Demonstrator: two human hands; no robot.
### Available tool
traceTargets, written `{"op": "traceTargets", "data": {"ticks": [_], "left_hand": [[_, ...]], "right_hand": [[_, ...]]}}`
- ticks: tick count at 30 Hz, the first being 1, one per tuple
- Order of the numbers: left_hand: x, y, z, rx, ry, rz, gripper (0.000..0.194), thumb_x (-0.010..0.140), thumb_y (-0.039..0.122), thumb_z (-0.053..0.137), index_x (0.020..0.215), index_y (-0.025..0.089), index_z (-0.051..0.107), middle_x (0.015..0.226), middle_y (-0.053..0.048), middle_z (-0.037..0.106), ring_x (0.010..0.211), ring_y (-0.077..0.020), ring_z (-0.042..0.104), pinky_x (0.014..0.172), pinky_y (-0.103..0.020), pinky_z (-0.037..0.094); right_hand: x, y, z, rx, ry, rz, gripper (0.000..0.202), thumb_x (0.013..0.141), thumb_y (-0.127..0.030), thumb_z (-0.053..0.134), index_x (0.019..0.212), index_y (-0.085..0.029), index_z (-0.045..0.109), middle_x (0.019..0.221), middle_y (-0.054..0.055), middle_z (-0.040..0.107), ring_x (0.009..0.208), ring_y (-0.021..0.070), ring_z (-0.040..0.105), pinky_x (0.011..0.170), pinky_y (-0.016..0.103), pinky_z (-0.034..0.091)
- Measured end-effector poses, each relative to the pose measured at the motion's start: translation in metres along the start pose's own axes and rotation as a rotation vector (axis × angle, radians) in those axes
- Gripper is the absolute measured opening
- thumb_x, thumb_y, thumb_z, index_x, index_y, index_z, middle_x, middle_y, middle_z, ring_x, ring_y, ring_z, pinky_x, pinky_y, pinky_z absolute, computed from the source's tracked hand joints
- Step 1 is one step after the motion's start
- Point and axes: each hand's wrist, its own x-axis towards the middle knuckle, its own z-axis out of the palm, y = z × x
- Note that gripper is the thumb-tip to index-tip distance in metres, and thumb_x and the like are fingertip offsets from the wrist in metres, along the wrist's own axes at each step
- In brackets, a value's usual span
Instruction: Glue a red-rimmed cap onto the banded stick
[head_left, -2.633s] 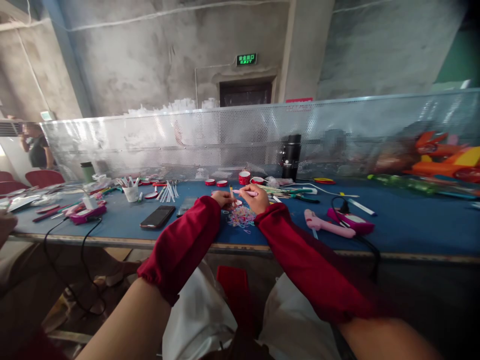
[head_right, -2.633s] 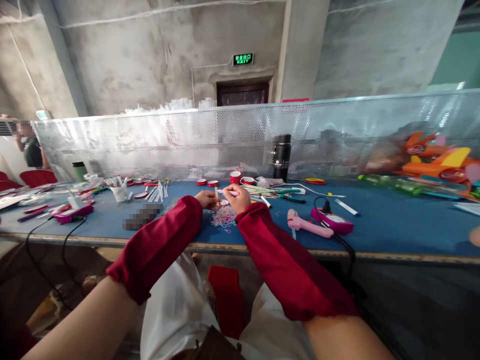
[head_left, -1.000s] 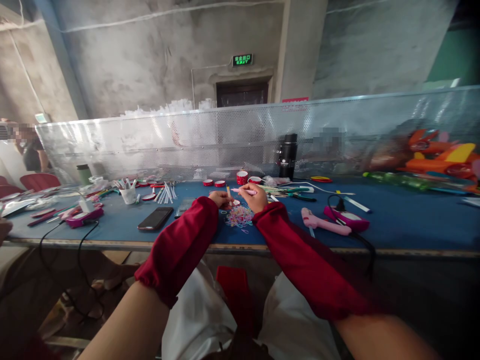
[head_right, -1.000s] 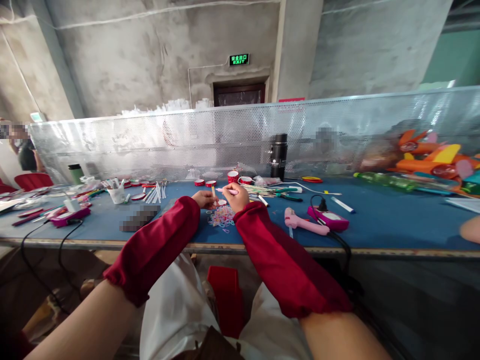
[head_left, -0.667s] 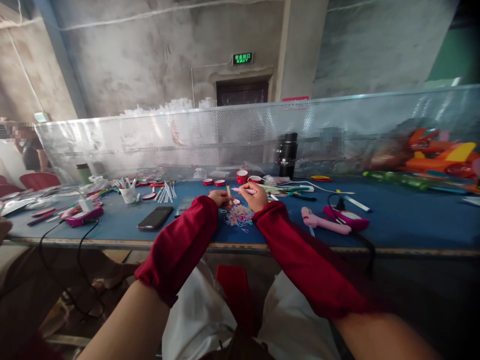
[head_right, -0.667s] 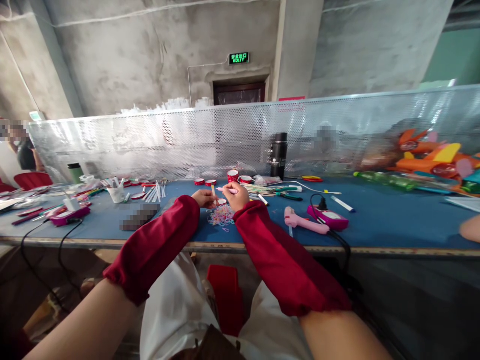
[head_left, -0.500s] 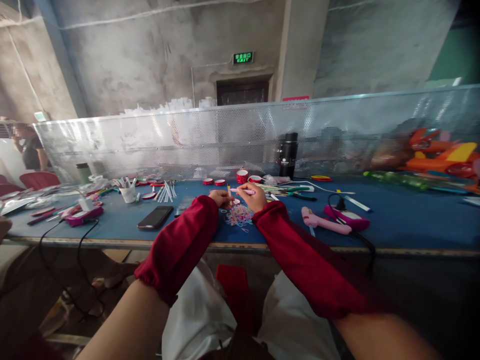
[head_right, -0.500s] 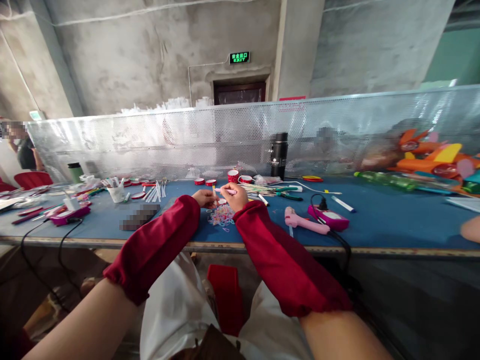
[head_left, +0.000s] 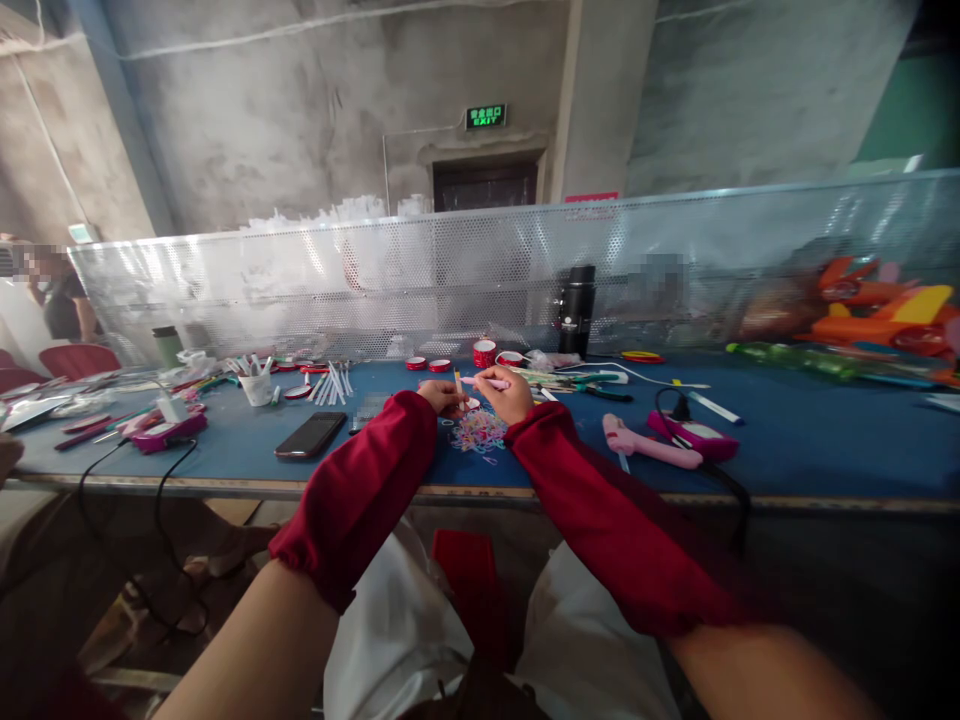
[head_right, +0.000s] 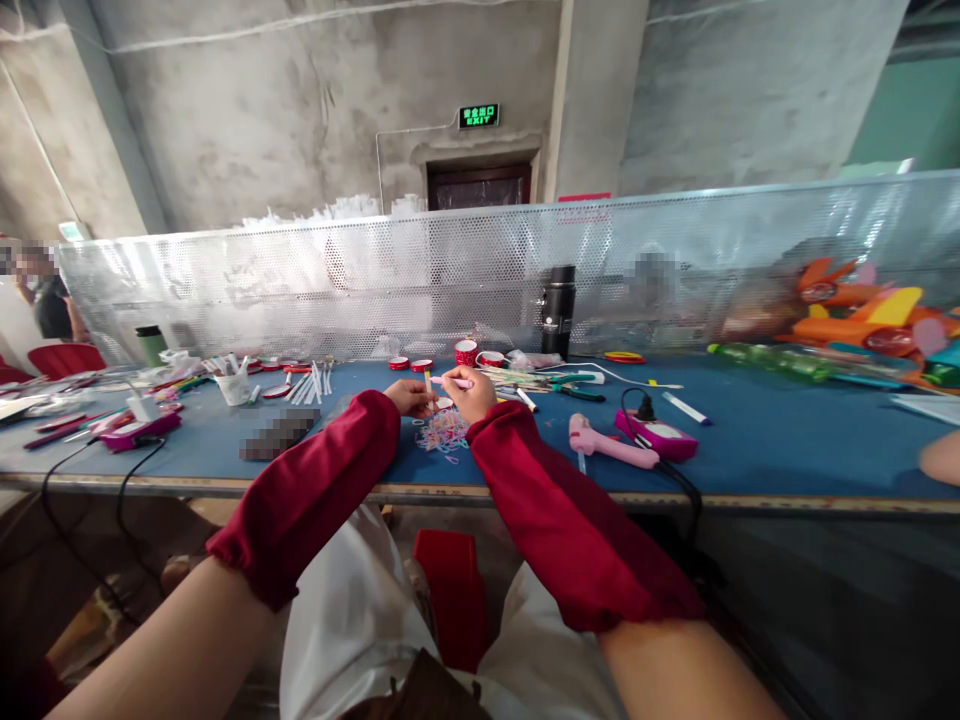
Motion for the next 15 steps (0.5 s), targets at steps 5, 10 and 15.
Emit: {"op": "traceTargets", "data": {"ticks": [5,10,15], "left_hand": [[-0.002,0.002,0.001,-0.002,0.004,-0.007,0.02,0.07,0.024,0.078,0.078,0.01,0.066,0.068,-0.005,0.069,0.053,-0.0106,0.062,0.058,-0.024,0.052],[-0.009,0.006,0.004,0.006,-0.009,-0.004,0.023,0.069,0.028,0.079,0.08,0.011,0.067,0.069,-0.005,0.07,0.055,-0.0113,0.062,0.06,-0.024,0.052],[-0.025,0.017,0.011,-0.007,0.01,-0.002,0.021,0.073,0.03,0.075,0.089,0.018,0.07,0.067,-0.003,0.07,0.07,-0.0152,0.066,0.069,-0.026,0.054]], "right_hand": [[0.001,0.0,-0.002,-0.026,0.045,-0.004,0.02,0.08,-0.038,0.056,0.075,-0.021,0.066,0.073,0.003,0.069,0.069,0.019,0.063,0.066,0.029,0.048],[-0.001,0.0,0.0,-0.004,-0.026,-0.031,0.02,0.08,-0.038,0.056,0.079,-0.022,0.068,0.075,0.003,0.07,0.07,0.019,0.063,0.065,0.029,0.048],[-0.001,-0.001,0.0,-0.017,-0.017,-0.027,0.02,0.08,-0.038,0.057,0.077,-0.021,0.067,0.073,0.003,0.069,0.069,0.0192,0.063,0.065,0.029,0.047]]}}
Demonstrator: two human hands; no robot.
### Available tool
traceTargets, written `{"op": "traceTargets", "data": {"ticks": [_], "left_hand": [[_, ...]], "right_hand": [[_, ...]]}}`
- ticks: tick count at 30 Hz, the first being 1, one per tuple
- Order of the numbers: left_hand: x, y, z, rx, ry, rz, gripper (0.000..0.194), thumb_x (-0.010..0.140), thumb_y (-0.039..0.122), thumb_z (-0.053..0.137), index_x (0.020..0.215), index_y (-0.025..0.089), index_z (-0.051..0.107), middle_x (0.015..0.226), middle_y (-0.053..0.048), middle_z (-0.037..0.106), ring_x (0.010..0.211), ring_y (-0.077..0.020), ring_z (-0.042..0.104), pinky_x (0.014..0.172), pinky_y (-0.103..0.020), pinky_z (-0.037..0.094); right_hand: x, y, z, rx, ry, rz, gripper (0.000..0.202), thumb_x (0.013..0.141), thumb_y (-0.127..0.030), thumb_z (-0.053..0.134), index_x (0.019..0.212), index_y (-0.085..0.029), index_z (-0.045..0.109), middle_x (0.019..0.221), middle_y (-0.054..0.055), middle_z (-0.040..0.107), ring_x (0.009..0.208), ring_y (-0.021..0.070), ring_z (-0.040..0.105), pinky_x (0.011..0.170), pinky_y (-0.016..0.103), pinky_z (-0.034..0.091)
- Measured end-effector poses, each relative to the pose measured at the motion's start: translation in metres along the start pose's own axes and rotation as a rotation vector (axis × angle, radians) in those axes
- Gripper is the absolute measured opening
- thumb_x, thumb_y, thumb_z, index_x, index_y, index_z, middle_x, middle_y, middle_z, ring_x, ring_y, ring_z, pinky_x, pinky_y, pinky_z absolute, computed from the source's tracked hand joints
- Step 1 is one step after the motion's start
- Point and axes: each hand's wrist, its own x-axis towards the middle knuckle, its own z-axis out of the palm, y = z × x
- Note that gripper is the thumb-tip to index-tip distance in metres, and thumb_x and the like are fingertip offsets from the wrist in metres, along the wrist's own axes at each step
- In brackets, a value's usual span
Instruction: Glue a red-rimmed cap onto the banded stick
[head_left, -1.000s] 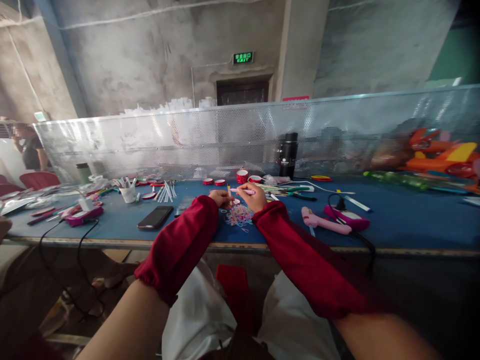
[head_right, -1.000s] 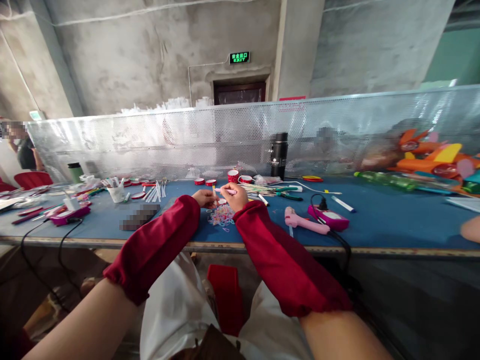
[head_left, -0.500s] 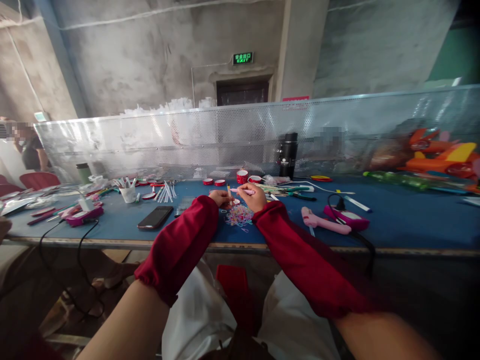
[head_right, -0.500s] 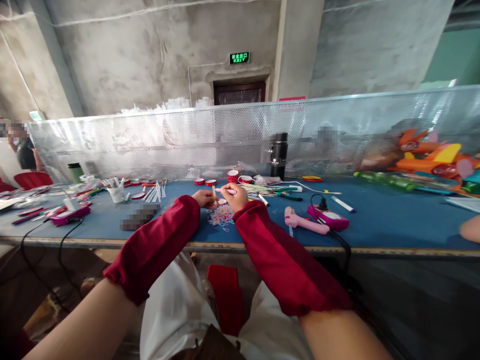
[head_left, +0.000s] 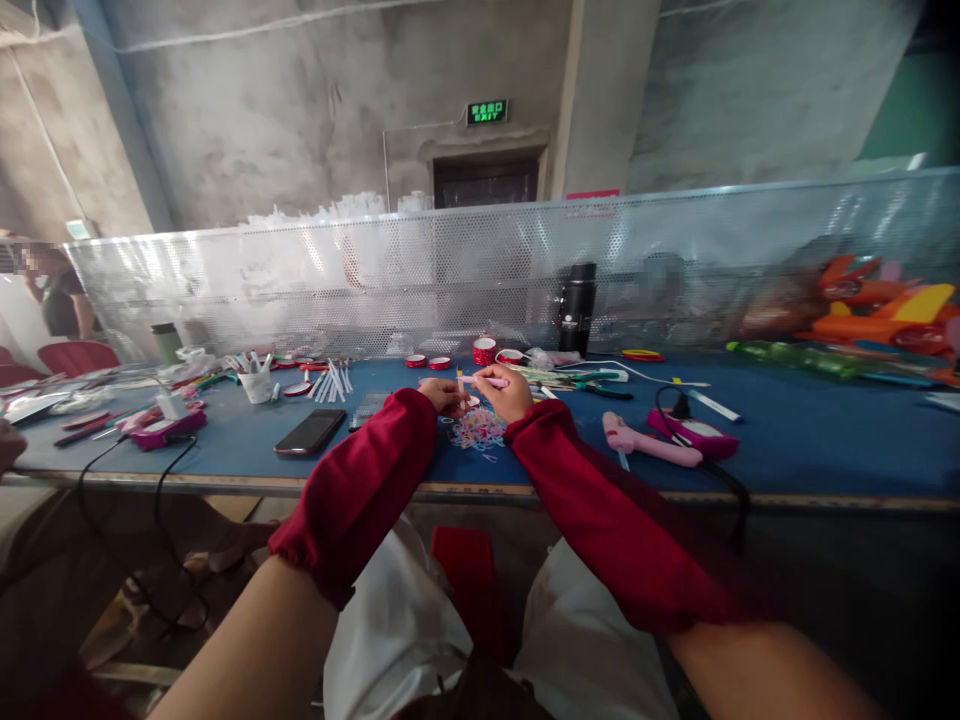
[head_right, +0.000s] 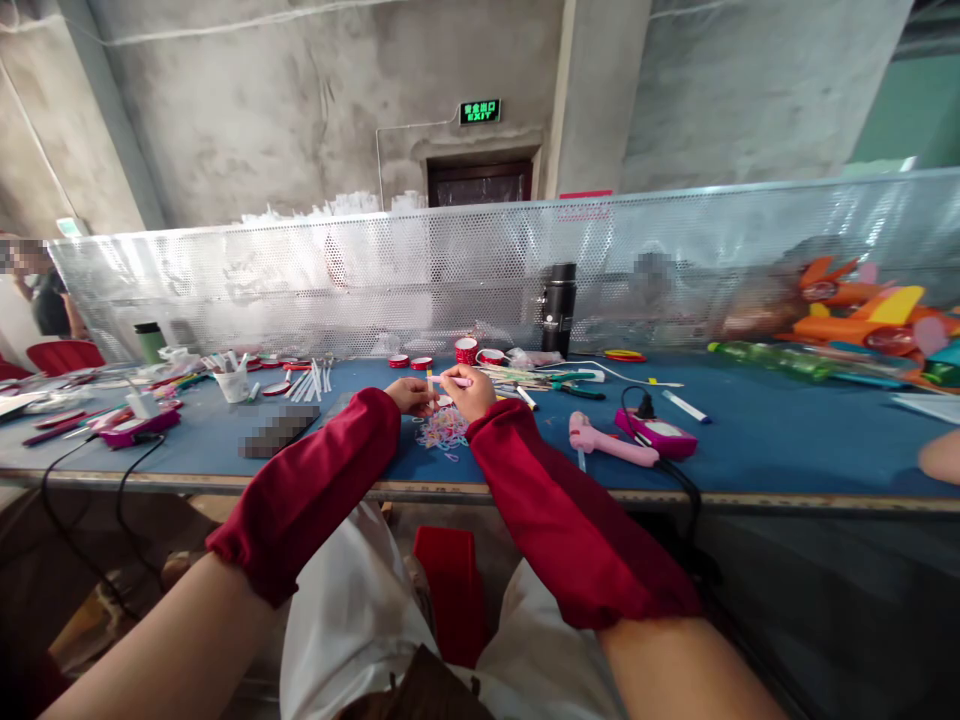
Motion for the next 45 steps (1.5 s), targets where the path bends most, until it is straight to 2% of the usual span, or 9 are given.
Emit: {"op": "traceTargets", "data": {"ticks": [6,13,20,25,28,29,31,36,45], "left_hand": [[-0.026,0.02,0.011,-0.023,0.082,0.028,0.015,0.077,0.024,0.071,0.091,0.019,0.07,0.074,-0.006,0.072,0.09,-0.0224,0.067,0.079,-0.031,0.053],[-0.056,0.03,0.017,-0.028,0.074,0.112,0.016,0.077,0.028,0.071,0.091,0.019,0.071,0.076,-0.005,0.072,0.093,-0.0227,0.067,0.079,-0.03,0.053],[-0.092,0.025,0.024,-0.081,0.094,0.316,0.018,0.076,0.036,0.071,0.091,0.025,0.072,0.083,-0.001,0.073,0.094,-0.0214,0.067,0.083,-0.029,0.053],[-0.114,0.004,0.008,-0.105,0.139,0.341,0.027,0.084,0.037,0.063,0.105,0.022,0.07,0.094,-0.003,0.073,0.102,-0.0209,0.063,0.094,-0.031,0.047],[-0.102,-0.005,-0.003,-0.107,0.142,0.325,0.028,0.086,0.038,0.06,0.109,0.025,0.069,0.091,-0.003,0.073,0.103,-0.0207,0.063,0.093,-0.032,0.049],[-0.091,-0.005,-0.005,-0.101,0.134,0.303,0.027,0.084,0.037,0.063,0.107,0.025,0.07,0.088,-0.003,0.073,0.101,-0.021,0.064,0.091,-0.031,0.05],[-0.061,-0.002,-0.004,-0.044,0.06,0.114,0.023,0.077,0.031,0.072,0.097,0.019,0.072,0.079,-0.005,0.072,0.089,-0.0206,0.067,0.084,-0.029,0.052],[0.007,0.0,-0.001,-0.01,0.009,0.009,0.018,0.069,0.023,0.079,0.074,0.01,0.067,0.066,-0.007,0.068,0.057,-0.0137,0.064,0.065,-0.027,0.054],[0.024,-0.017,-0.009,-0.01,-0.026,0.001,0.015,0.074,0.021,0.075,0.078,0.01,0.065,0.068,-0.005,0.069,0.055,-0.0118,0.064,0.058,-0.023,0.052]], "right_hand": [[0.001,0.004,-0.002,-0.022,0.05,0.03,0.02,0.08,-0.038,0.056,0.077,-0.022,0.067,0.072,0.003,0.069,0.069,0.0195,0.063,0.064,0.029,0.048],[0.001,0.003,-0.001,0.024,0.048,0.032,0.021,0.08,-0.039,0.056,0.076,-0.021,0.066,0.073,0.003,0.069,0.07,0.0197,0.063,0.065,0.029,0.049],[0.0,0.002,0.0,0.031,0.025,-0.009,0.021,0.08,-0.038,0.056,0.076,-0.02,0.067,0.072,0.003,0.068,0.069,0.0185,0.062,0.064,0.028,0.047],[0.002,0.006,-0.001,0.003,0.061,0.022,0.02,0.079,-0.038,0.057,0.075,-0.021,0.067,0.072,0.003,0.069,0.068,0.0188,0.062,0.064,0.028,0.047],[0.002,0.006,-0.001,0.017,0.063,0.034,0.02,0.079,-0.038,0.056,0.076,-0.021,0.067,0.072,0.003,0.069,0.068,0.0189,0.063,0.064,0.028,0.047],[0.002,0.006,-0.001,0.031,0.053,0.03,0.02,0.079,-0.038,0.056,0.076,-0.021,0.067,0.072,0.003,0.069,0.069,0.0189,0.063,0.064,0.028,0.047],[0.001,0.005,0.0,0.049,0.03,0.013,0.02,0.079,-0.038,0.057,0.077,-0.02,0.067,0.072,0.003,0.068,0.069,0.0188,0.063,0.063,0.028,0.047],[0.001,0.005,0.0,0.033,0.048,0.034,0.018,0.078,-0.036,0.059,0.074,-0.02,0.066,0.071,0.003,0.068,0.068,0.0189,0.063,0.063,0.028,0.047],[0.001,0.0,-0.001,0.023,0.037,-0.006,0.016,0.078,-0.034,0.058,0.075,-0.02,0.067,0.072,0.002,0.068,0.067,0.018,0.062,0.063,0.027,0.046]]}}
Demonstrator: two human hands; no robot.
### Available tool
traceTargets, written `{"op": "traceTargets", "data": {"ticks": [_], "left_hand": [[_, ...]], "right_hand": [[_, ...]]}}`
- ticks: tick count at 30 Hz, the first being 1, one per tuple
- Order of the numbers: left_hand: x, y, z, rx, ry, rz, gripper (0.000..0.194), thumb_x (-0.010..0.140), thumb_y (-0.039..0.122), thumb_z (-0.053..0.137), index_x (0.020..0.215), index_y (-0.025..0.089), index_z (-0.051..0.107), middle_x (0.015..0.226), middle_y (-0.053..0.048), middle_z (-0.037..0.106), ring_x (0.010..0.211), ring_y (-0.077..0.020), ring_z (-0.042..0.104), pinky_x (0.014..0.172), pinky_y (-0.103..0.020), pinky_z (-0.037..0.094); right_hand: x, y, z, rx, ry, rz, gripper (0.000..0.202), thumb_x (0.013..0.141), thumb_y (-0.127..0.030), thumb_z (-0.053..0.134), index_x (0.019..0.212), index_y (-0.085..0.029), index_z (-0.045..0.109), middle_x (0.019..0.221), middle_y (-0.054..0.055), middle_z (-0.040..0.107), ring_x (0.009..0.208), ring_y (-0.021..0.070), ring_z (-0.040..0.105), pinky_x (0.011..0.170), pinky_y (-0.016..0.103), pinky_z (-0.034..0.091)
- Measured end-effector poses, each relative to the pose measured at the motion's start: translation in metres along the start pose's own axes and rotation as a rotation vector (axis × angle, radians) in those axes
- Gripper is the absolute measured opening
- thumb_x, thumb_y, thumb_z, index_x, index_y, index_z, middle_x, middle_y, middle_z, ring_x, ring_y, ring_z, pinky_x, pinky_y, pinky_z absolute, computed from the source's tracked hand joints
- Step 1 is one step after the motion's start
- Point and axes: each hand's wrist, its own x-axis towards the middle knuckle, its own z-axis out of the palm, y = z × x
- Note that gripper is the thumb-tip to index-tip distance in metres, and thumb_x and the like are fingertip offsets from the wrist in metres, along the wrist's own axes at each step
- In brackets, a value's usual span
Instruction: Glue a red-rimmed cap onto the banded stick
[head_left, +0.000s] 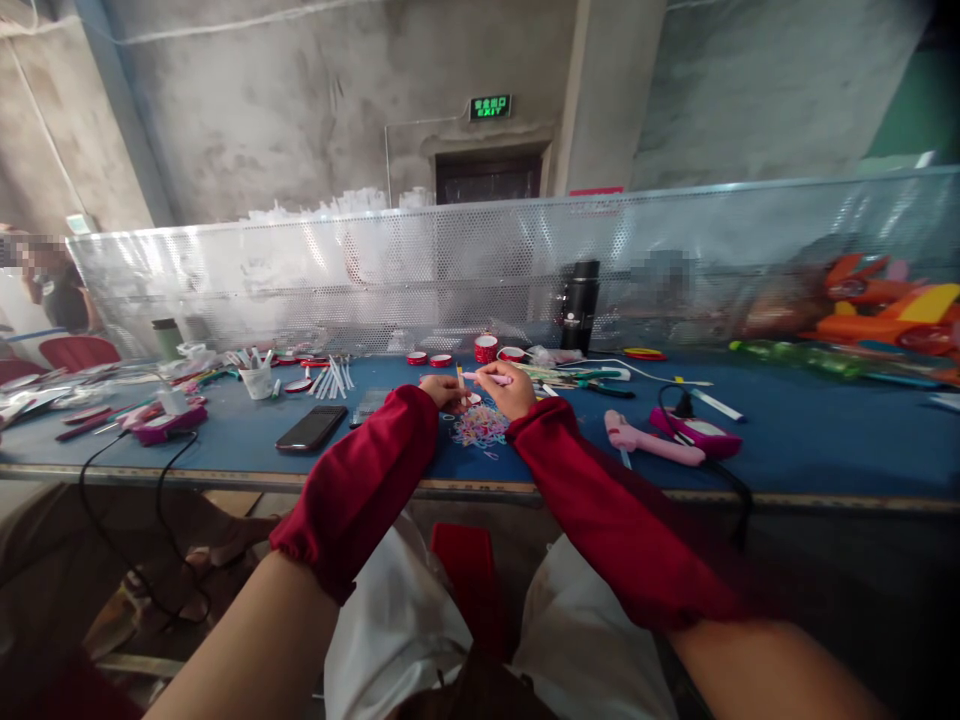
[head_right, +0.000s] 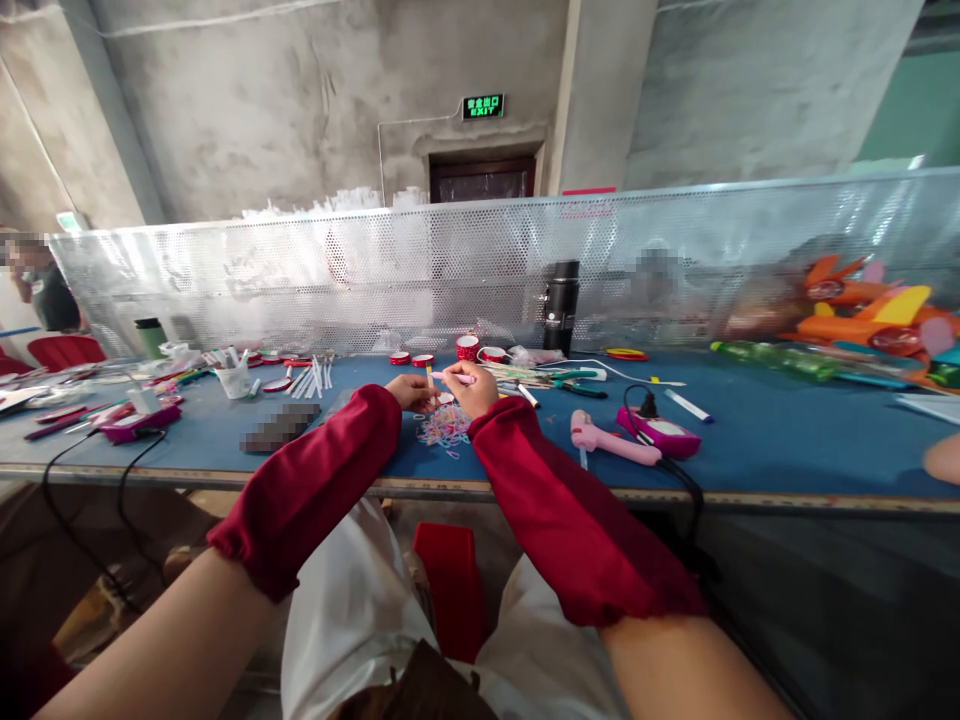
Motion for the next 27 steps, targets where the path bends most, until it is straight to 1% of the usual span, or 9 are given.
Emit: {"op": "traceTargets", "data": {"ticks": [5,11,13,18,23,27], "left_hand": [[0.0033,-0.0007,-0.0011,-0.008,-0.002,-0.002,0.013,0.075,0.019,0.073,0.08,0.01,0.064,0.068,-0.005,0.069,0.054,-0.0117,0.064,0.057,-0.022,0.052],[0.0023,-0.0009,-0.0021,-0.008,-0.012,0.0,0.017,0.073,0.022,0.075,0.082,0.01,0.067,0.069,-0.006,0.069,0.056,-0.0124,0.065,0.06,-0.024,0.053],[0.0026,-0.0011,-0.0023,-0.008,-0.012,0.002,0.017,0.073,0.022,0.076,0.082,0.01,0.067,0.069,-0.006,0.069,0.056,-0.0123,0.065,0.06,-0.024,0.053],[0.0038,-0.0017,-0.0031,-0.002,-0.002,0.003,0.017,0.072,0.022,0.076,0.082,0.01,0.068,0.068,-0.005,0.069,0.055,-0.0114,0.064,0.058,-0.022,0.053],[0.0045,-0.0026,-0.0036,0.012,-0.017,0.006,0.018,0.072,0.024,0.076,0.083,0.011,0.07,0.07,-0.005,0.07,0.057,-0.0116,0.065,0.061,-0.023,0.054],[0.0052,-0.0029,-0.0033,0.004,-0.011,0.006,0.018,0.072,0.024,0.077,0.081,0.011,0.068,0.069,-0.005,0.07,0.057,-0.0116,0.065,0.059,-0.022,0.053]], "right_hand": [[0.0006,-0.0013,-0.0008,0.01,0.028,0.04,0.016,0.078,-0.034,0.058,0.073,-0.02,0.066,0.07,0.003,0.068,0.066,0.0182,0.062,0.061,0.028,0.046],[0.0001,-0.0013,-0.0001,-0.021,0.001,-0.024,0.019,0.08,-0.035,0.057,0.077,-0.02,0.068,0.073,0.002,0.068,0.069,0.0179,0.062,0.064,0.028,0.046],[-0.0001,0.0,0.0001,-0.02,-0.005,-0.016,0.02,0.08,-0.036,0.056,0.077,-0.02,0.068,0.073,0.002,0.068,0.069,0.018,0.062,0.064,0.027,0.046],[0.0004,0.0035,-0.0005,-0.027,0.028,0.031,0.02,0.08,-0.037,0.056,0.077,-0.021,0.067,0.073,0.003,0.069,0.069,0.0187,0.062,0.065,0.028,0.048],[-0.0002,0.001,0.0004,-0.015,-0.015,-0.008,0.023,0.081,-0.04,0.056,0.079,-0.021,0.068,0.075,0.003,0.069,0.071,0.0189,0.063,0.066,0.029,0.048],[0.0001,-0.0026,-0.0004,-0.015,-0.003,0.005,0.023,0.08,-0.04,0.056,0.077,-0.02,0.067,0.073,0.003,0.068,0.068,0.0183,0.062,0.064,0.028,0.047]]}}
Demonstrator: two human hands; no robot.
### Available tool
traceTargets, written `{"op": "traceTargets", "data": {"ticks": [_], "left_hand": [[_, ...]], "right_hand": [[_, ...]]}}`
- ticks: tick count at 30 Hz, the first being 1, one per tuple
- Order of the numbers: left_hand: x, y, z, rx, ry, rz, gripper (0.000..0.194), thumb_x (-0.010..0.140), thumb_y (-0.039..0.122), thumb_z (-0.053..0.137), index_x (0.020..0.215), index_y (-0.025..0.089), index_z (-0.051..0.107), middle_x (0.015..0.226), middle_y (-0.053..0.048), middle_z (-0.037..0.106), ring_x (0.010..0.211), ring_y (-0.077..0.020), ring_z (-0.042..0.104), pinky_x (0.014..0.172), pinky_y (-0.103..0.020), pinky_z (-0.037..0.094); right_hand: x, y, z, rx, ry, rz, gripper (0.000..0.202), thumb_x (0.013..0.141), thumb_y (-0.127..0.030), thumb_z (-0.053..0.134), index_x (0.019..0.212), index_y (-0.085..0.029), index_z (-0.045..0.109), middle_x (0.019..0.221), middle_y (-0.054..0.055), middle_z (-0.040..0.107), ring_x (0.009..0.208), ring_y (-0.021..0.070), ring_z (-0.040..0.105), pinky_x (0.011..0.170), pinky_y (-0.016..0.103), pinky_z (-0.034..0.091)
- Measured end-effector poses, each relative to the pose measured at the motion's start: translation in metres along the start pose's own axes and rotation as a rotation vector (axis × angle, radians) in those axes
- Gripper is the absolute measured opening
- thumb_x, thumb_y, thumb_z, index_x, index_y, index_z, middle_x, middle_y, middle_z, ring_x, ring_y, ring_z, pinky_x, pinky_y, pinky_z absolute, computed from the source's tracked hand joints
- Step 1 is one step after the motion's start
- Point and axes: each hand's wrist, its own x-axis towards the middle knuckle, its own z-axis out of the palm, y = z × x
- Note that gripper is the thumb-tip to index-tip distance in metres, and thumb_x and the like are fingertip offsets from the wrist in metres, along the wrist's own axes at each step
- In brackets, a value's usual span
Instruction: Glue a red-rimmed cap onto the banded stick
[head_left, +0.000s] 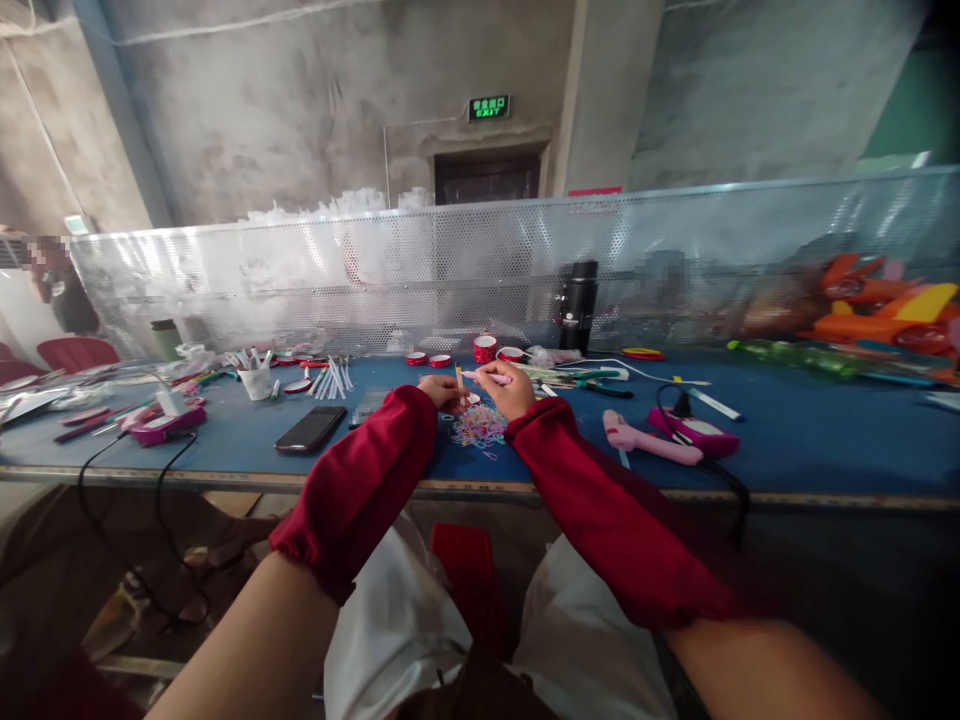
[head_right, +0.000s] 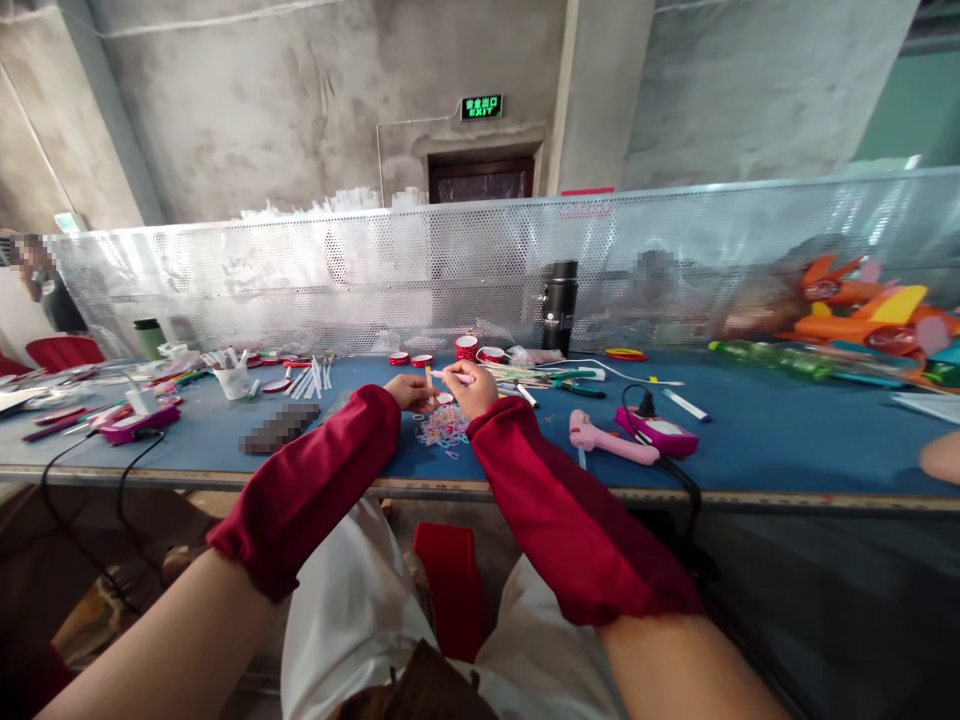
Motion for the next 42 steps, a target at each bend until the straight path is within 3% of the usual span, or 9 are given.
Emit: {"op": "traceTargets", "data": {"ticks": [12,19,27,31,36,42], "left_hand": [[-0.004,0.003,0.003,0.01,0.013,-0.005,0.016,0.074,0.023,0.074,0.081,0.011,0.066,0.07,-0.005,0.069,0.057,-0.0116,0.064,0.061,-0.024,0.053],[-0.008,0.006,0.004,0.03,0.002,-0.032,0.003,0.082,0.016,0.065,0.081,0.013,0.067,0.069,-0.003,0.07,0.062,-0.0129,0.063,0.066,-0.025,0.05],[-0.015,0.013,0.006,0.026,0.025,-0.037,0.015,0.086,0.013,0.059,0.075,0.015,0.069,0.069,-0.002,0.072,0.074,-0.0161,0.064,0.073,-0.027,0.048],[-0.015,0.012,0.006,0.017,0.027,-0.029,0.016,0.086,0.012,0.057,0.076,0.015,0.069,0.067,-0.002,0.071,0.07,-0.0154,0.064,0.072,-0.028,0.048],[-0.011,0.009,0.005,0.01,0.031,-0.02,0.004,0.081,0.015,0.066,0.079,0.012,0.068,0.069,-0.004,0.07,0.063,-0.0136,0.063,0.066,-0.026,0.05],[-0.009,0.009,0.004,0.003,0.035,-0.018,0.007,0.078,0.017,0.07,0.079,0.011,0.066,0.07,-0.006,0.069,0.059,-0.0121,0.063,0.062,-0.024,0.05]], "right_hand": [[0.0,0.002,0.0,0.012,-0.006,-0.027,0.021,0.081,-0.038,0.056,0.078,-0.02,0.067,0.074,0.003,0.068,0.068,0.0174,0.06,0.064,0.027,0.045],[0.0,0.003,0.001,0.016,-0.007,-0.013,0.021,0.08,-0.037,0.055,0.078,-0.02,0.067,0.073,0.003,0.068,0.067,0.0179,0.061,0.062,0.028,0.045],[0.002,0.003,-0.002,-0.031,0.055,0.016,0.018,0.078,-0.035,0.057,0.07,-0.021,0.065,0.068,0.002,0.067,0.063,0.0174,0.06,0.06,0.028,0.045],[0.001,0.003,-0.001,-0.032,0.029,-0.007,0.018,0.079,-0.035,0.056,0.073,-0.021,0.066,0.07,0.002,0.067,0.066,0.0172,0.06,0.063,0.027,0.045],[0.0,0.001,0.0,-0.021,-0.001,-0.003,0.02,0.078,-0.037,0.056,0.074,-0.021,0.066,0.07,0.002,0.067,0.065,0.0167,0.059,0.061,0.027,0.045],[0.002,-0.003,-0.003,-0.018,0.021,0.025,0.018,0.077,-0.036,0.057,0.07,-0.021,0.064,0.067,0.002,0.067,0.063,0.0173,0.06,0.06,0.027,0.045]]}}
